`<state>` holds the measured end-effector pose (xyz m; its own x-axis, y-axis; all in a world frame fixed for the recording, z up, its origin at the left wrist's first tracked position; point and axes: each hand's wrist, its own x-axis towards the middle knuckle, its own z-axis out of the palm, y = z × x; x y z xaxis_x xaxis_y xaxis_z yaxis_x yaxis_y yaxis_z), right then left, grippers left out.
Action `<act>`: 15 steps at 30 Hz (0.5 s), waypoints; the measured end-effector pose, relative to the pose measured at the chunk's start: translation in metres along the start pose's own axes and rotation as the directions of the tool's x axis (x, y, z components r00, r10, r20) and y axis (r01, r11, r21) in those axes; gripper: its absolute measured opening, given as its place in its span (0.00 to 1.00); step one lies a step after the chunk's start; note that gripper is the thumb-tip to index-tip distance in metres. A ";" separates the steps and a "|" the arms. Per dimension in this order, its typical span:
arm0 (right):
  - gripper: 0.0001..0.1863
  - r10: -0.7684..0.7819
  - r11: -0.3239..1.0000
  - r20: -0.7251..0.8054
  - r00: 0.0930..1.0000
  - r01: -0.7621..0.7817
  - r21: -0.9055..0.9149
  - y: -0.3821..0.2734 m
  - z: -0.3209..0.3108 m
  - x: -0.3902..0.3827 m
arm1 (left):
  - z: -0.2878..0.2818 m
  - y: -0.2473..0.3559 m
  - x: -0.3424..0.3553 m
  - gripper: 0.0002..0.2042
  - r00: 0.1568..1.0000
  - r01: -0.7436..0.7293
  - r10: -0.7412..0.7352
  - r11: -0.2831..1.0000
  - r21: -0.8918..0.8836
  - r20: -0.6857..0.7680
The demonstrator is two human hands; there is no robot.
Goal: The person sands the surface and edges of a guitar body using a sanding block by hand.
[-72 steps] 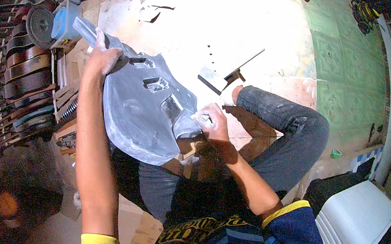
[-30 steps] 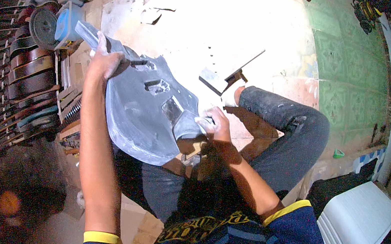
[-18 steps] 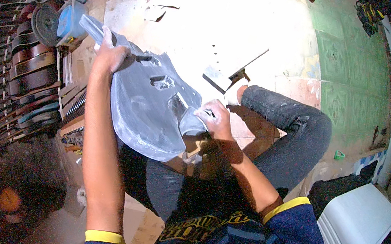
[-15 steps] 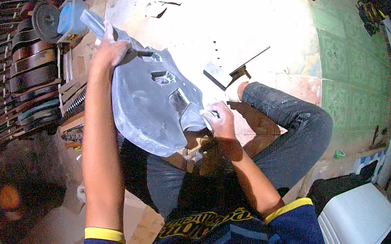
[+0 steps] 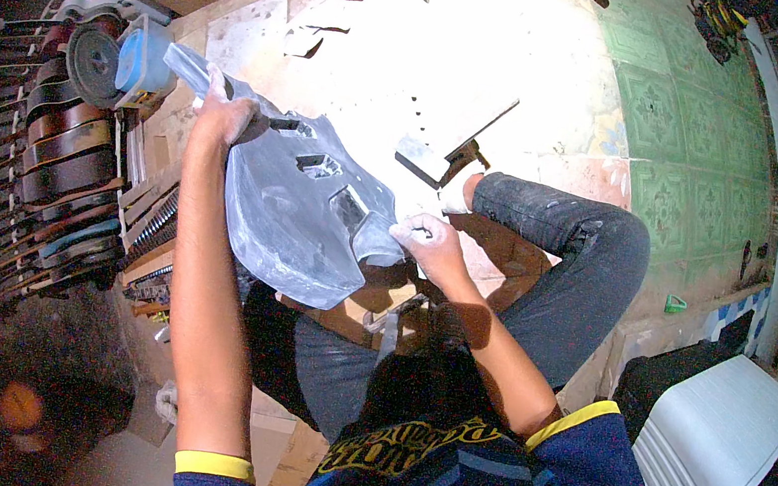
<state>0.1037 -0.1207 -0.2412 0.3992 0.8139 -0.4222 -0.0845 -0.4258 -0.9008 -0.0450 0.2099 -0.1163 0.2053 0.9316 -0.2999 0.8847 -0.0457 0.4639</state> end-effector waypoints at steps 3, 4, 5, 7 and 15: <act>0.10 0.015 1.000 0.031 0.999 -0.016 0.013 -0.006 0.000 -0.001 | -0.005 0.003 0.002 0.55 1.000 0.008 -0.009 0.999 0.036 0.027; 0.10 0.017 1.000 0.028 0.999 -0.017 0.011 -0.001 -0.001 -0.001 | -0.004 0.003 0.004 0.56 0.999 0.021 -0.025 0.989 0.146 0.025; 0.10 -0.042 0.999 0.006 0.999 0.042 0.007 0.009 -0.003 -0.002 | -0.002 0.003 0.005 0.56 0.999 0.019 -0.023 0.989 0.144 0.028; 0.11 -0.097 0.995 -0.016 0.995 0.097 -0.001 0.024 -0.004 -0.003 | 0.002 0.001 0.006 0.56 0.998 -0.064 0.063 0.996 0.064 0.020; 0.11 0.034 0.998 0.053 0.998 -0.036 0.049 0.002 -0.002 -0.001 | 0.005 -0.005 0.005 0.56 1.000 -0.025 0.024 0.996 -0.088 -0.013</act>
<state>0.1050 -0.1231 -0.2428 0.3472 0.8188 -0.4571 -0.1437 -0.4352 -0.8888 -0.0469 0.2134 -0.1243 0.2209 0.9349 -0.2779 0.8391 -0.0370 0.5427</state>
